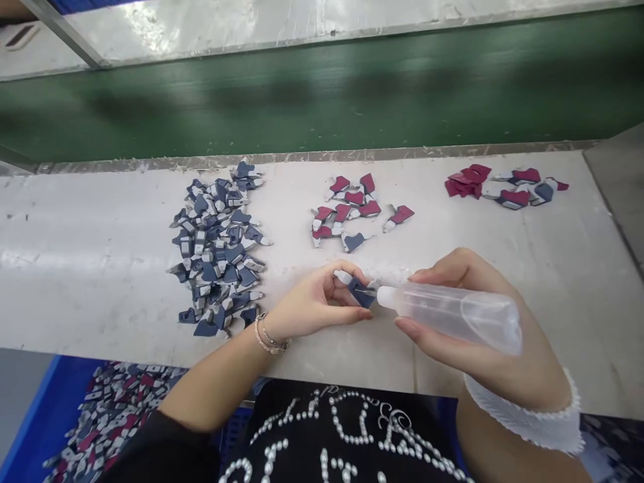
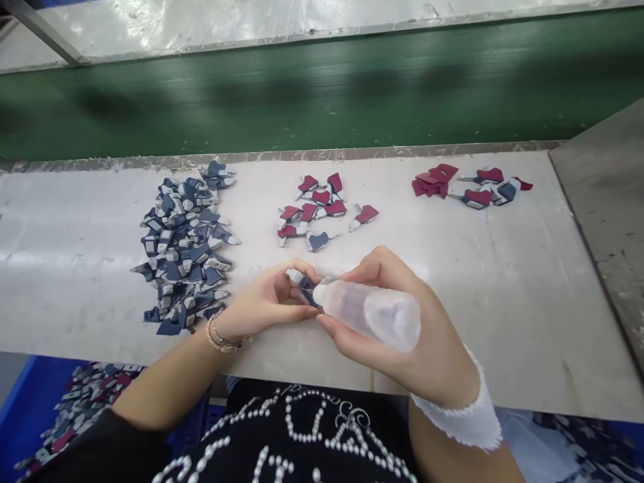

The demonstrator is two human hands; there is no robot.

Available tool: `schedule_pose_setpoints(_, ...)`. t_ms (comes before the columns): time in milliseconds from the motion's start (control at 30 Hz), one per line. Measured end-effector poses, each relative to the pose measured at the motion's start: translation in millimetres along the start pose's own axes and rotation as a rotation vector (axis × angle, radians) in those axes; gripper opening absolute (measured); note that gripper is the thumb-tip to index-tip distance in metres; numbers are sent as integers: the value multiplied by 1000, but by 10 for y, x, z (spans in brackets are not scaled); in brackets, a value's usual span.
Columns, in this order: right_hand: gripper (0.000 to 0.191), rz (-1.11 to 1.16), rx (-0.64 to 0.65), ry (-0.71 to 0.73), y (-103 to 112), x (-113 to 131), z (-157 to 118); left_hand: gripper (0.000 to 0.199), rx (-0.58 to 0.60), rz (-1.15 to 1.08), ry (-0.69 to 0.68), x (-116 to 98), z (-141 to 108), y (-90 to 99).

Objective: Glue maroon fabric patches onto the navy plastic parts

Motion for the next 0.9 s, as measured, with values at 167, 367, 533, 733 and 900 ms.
schedule_pose_setpoints(167, 26, -143, 4, 82, -37, 117, 17, 40, 13, 22, -27, -9, -3, -14)
schedule_pose_setpoints(367, 27, -169, 4, 106, -43, 172, 26, 40, 22, 75, -45, -23, -12, -12)
schedule_pose_setpoints(533, 26, -181, 22, 118, -64, 172, 32, 39, 48, 70, -58, -50, -22, -29)
schedule_pose_setpoints(733, 23, -197, 57, 145, -95, 176, 26, 37, 43, 35, -66, -62, -20, -54)
schedule_pose_setpoints(900, 21, -237, 14, 157, -78, 184, 17, 39, 35, 26, -29, -23, -14, -42)
Point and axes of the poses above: each hand's wrist, its own z-axis towards the middle knuckle, its own y-axis out of the back of the hand, x = y × z, the point moved 5 cm from there along z, towards the middle knuckle, and after that the axes turned 4 degrees about -x, right-handed, at the moved point
